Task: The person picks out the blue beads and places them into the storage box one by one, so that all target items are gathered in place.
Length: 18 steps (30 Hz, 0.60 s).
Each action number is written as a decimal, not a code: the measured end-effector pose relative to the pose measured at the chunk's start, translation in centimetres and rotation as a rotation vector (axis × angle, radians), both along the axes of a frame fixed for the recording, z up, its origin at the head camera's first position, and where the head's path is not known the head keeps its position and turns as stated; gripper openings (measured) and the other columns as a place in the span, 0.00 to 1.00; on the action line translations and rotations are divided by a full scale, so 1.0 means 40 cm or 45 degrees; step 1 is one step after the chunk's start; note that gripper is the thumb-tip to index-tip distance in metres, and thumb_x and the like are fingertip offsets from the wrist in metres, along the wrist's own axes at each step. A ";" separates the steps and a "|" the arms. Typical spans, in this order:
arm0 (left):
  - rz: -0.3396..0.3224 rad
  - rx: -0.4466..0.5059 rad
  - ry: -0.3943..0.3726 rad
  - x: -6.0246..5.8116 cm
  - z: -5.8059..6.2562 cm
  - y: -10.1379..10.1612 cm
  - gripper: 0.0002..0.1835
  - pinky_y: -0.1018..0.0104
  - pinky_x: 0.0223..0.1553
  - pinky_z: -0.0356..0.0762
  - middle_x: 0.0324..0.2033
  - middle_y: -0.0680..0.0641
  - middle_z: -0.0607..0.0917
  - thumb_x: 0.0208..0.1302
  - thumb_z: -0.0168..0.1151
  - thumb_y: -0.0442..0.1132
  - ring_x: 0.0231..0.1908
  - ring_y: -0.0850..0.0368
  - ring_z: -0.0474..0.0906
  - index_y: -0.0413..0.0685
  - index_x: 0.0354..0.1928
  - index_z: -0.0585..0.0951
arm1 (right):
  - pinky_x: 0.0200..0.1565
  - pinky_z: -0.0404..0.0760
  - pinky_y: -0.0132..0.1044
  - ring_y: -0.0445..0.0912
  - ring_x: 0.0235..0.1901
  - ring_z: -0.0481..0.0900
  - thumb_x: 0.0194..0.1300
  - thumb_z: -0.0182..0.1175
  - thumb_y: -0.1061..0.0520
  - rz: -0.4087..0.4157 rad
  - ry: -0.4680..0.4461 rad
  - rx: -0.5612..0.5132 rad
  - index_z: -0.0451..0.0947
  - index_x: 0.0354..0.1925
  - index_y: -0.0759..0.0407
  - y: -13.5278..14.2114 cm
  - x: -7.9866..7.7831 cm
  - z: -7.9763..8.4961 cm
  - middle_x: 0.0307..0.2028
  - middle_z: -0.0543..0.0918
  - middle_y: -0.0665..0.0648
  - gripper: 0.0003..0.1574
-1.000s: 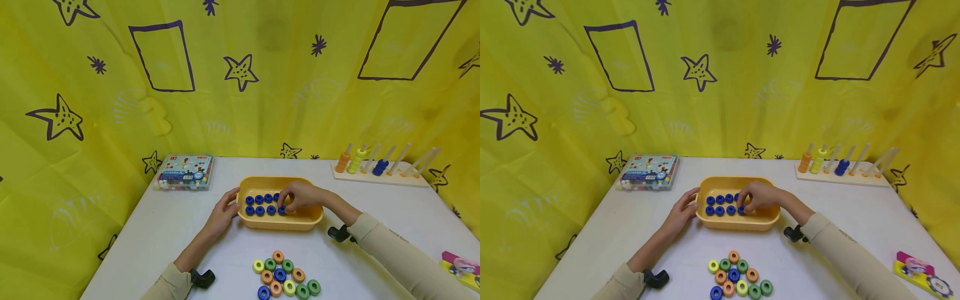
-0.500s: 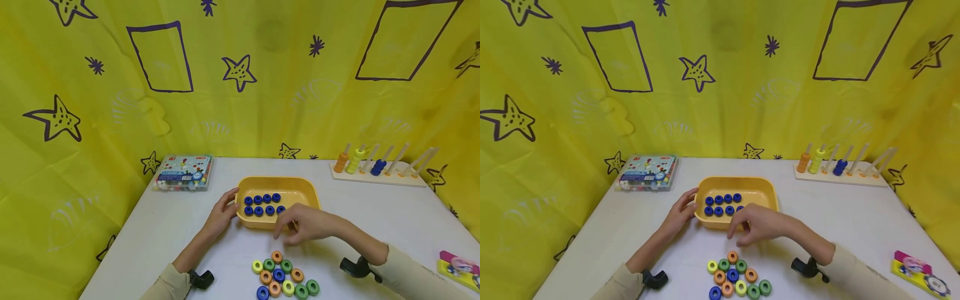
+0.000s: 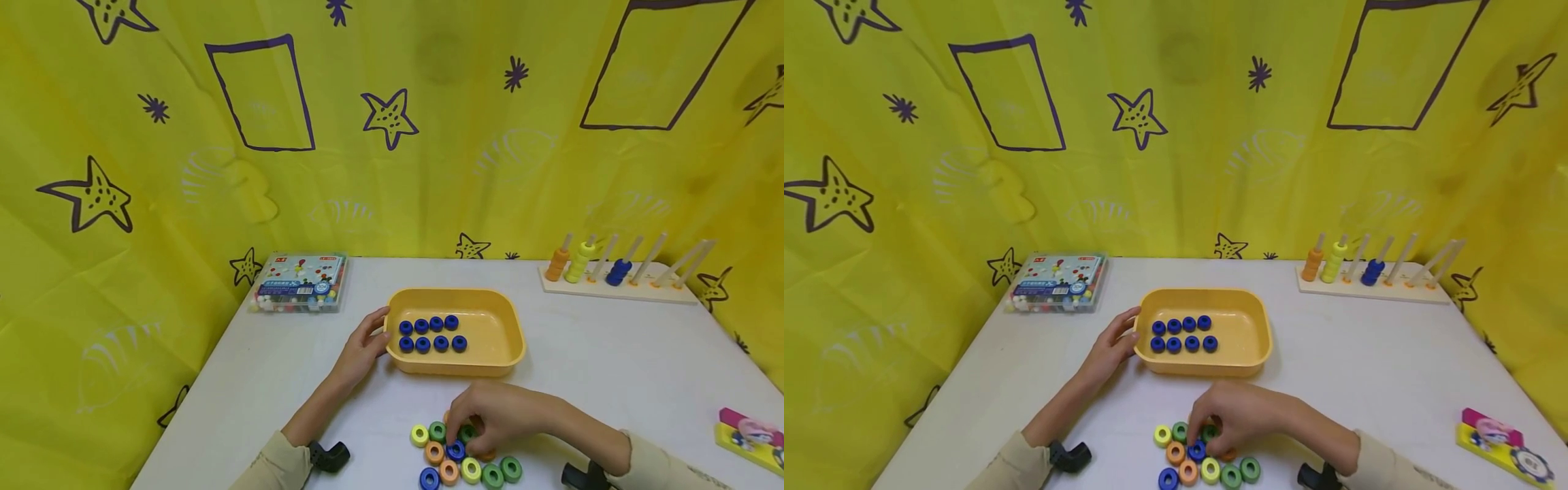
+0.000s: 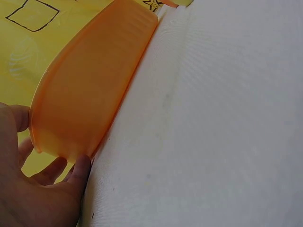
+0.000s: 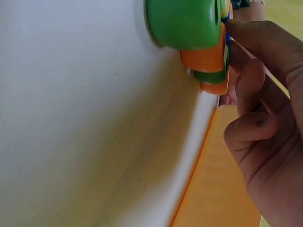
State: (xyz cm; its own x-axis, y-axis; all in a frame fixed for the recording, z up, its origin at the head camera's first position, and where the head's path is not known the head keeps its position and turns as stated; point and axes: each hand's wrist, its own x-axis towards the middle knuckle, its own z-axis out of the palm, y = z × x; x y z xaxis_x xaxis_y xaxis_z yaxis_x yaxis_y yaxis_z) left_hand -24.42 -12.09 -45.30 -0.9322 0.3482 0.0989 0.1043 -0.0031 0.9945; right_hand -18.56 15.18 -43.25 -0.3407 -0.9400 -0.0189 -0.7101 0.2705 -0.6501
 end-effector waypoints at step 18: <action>0.063 -0.030 0.003 -0.023 -0.052 -0.001 0.25 0.61 0.50 0.74 0.63 0.42 0.65 0.69 0.52 0.40 0.56 0.48 0.71 0.58 0.66 0.65 | 0.21 0.72 0.24 0.27 0.22 0.69 0.57 0.65 0.52 -0.040 -0.044 -0.031 0.81 0.41 0.38 -0.008 0.013 0.016 0.34 0.78 0.33 0.11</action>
State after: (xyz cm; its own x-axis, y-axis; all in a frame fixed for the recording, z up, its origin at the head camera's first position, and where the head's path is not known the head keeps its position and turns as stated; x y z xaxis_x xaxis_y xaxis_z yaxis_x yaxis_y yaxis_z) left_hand -25.34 -12.14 -47.40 -0.9482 0.3037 0.0934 0.1062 0.0258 0.9940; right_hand -18.05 14.87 -42.61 -0.3695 -0.9292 -0.0081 -0.6786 0.2759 -0.6807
